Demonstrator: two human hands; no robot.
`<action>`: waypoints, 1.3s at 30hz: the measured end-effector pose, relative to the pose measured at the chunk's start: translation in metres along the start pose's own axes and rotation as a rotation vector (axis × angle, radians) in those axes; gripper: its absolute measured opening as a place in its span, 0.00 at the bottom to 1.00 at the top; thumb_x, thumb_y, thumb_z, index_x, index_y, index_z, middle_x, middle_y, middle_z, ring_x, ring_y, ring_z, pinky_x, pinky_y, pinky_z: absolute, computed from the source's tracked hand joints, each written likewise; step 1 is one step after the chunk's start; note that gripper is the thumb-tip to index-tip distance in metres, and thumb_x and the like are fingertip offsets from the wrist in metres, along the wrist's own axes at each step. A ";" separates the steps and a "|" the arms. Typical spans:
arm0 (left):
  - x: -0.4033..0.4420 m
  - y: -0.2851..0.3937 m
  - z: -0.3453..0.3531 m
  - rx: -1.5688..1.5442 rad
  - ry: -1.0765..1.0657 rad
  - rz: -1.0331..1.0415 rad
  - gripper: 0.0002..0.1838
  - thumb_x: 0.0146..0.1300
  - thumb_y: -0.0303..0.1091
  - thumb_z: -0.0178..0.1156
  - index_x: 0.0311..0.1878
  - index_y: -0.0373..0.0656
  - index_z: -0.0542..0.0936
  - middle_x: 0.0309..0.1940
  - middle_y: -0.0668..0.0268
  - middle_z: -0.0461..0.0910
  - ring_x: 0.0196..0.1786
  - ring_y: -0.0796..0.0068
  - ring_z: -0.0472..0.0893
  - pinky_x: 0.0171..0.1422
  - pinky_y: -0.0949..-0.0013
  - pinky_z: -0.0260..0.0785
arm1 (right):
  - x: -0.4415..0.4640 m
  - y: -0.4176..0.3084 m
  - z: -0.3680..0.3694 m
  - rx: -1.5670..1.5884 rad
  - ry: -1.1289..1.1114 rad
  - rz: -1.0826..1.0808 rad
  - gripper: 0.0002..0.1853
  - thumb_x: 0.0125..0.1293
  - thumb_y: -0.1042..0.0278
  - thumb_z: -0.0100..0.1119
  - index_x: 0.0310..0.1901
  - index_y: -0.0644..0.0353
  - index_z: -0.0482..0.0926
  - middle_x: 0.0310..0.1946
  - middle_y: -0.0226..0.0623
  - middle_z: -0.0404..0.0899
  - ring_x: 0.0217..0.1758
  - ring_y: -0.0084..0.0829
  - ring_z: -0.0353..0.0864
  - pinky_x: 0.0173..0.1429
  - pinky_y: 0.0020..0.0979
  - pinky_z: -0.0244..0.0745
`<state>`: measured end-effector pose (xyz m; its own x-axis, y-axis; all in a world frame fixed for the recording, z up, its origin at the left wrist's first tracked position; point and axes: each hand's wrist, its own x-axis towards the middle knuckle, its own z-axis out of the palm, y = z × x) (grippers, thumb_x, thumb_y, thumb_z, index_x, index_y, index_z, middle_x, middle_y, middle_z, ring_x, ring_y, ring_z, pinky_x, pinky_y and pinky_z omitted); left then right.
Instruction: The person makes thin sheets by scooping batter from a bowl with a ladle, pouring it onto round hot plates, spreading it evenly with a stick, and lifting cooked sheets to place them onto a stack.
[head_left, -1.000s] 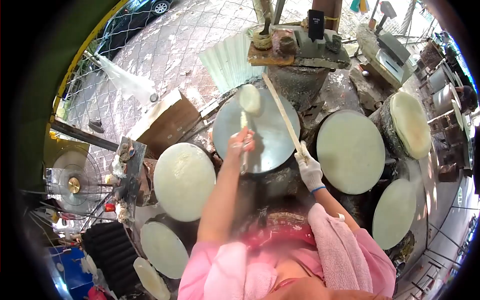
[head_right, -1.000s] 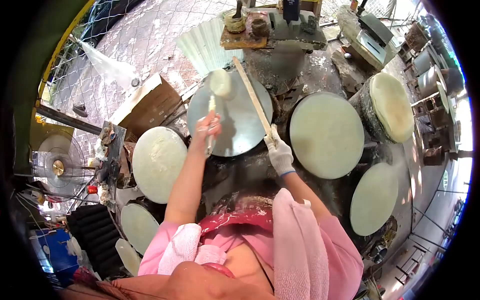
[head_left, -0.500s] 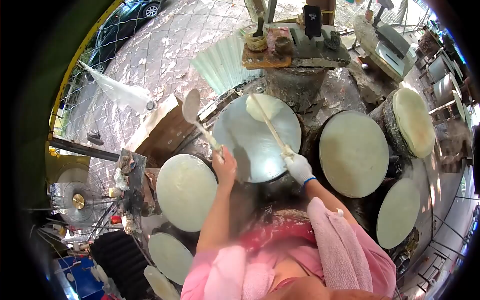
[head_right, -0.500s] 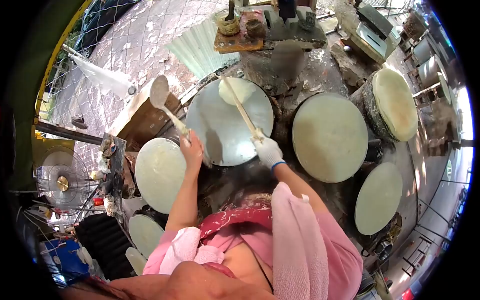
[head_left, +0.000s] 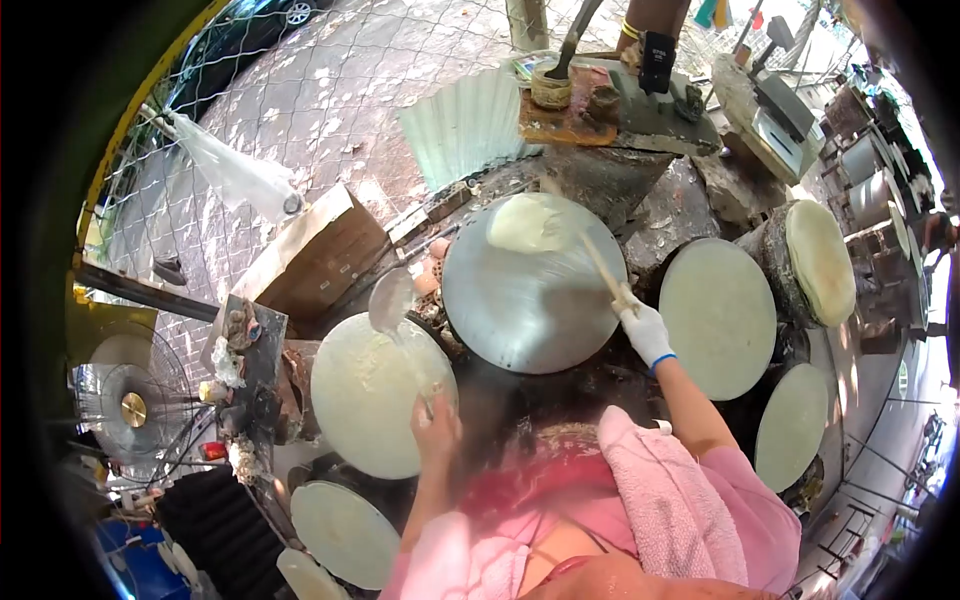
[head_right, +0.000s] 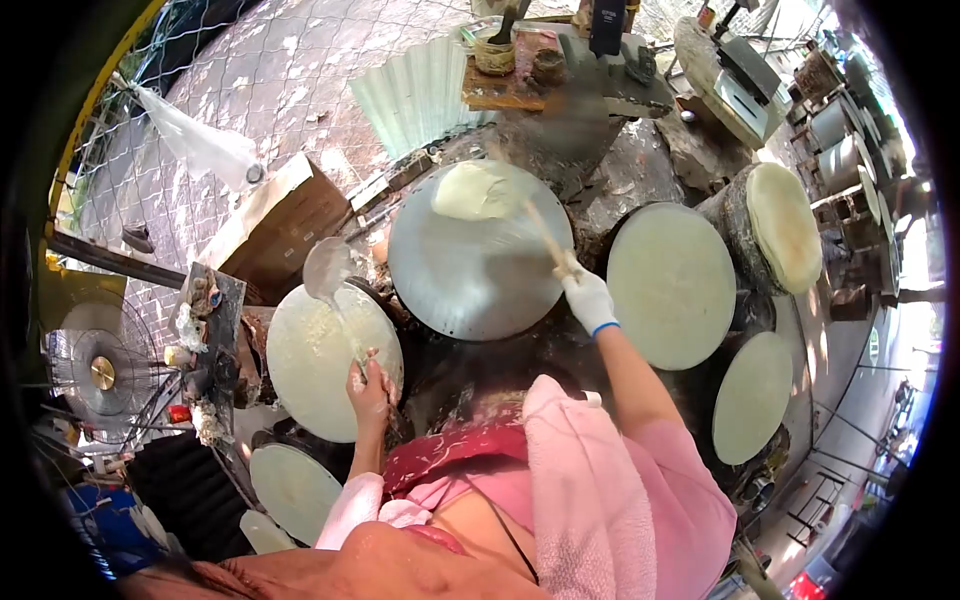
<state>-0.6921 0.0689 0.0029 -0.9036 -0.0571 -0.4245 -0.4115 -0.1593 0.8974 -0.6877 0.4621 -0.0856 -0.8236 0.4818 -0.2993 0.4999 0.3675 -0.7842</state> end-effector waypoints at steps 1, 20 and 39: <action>-0.001 0.004 0.002 -0.006 0.039 -0.010 0.07 0.74 0.33 0.53 0.48 0.41 0.70 0.20 0.72 0.67 0.17 0.83 0.64 0.18 0.77 0.56 | 0.010 0.019 0.008 0.069 -0.085 -0.051 0.26 0.70 0.52 0.58 0.64 0.58 0.75 0.45 0.42 0.86 0.41 0.29 0.84 0.49 0.29 0.76; -0.022 -0.036 0.041 0.033 0.304 -0.179 0.08 0.70 0.32 0.58 0.38 0.44 0.69 0.21 0.72 0.69 0.17 0.85 0.66 0.17 0.78 0.56 | 0.087 -0.034 -0.050 -0.029 -0.777 -0.010 0.26 0.70 0.53 0.62 0.64 0.59 0.76 0.44 0.24 0.82 0.35 0.17 0.70 0.42 0.24 0.71; -0.004 -0.092 0.000 0.608 0.442 -0.054 0.13 0.67 0.36 0.56 0.37 0.32 0.74 0.23 0.53 0.76 0.28 0.56 0.78 0.37 0.54 0.69 | 0.173 -0.054 -0.039 -0.239 -1.113 0.001 0.21 0.70 0.54 0.62 0.62 0.50 0.80 0.19 0.20 0.69 0.19 0.16 0.62 0.23 0.23 0.57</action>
<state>-0.6505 0.0841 -0.0773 -0.8008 -0.4756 -0.3639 -0.5631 0.3914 0.7278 -0.8469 0.5568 -0.0739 -0.5443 -0.4476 -0.7095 0.4405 0.5672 -0.6958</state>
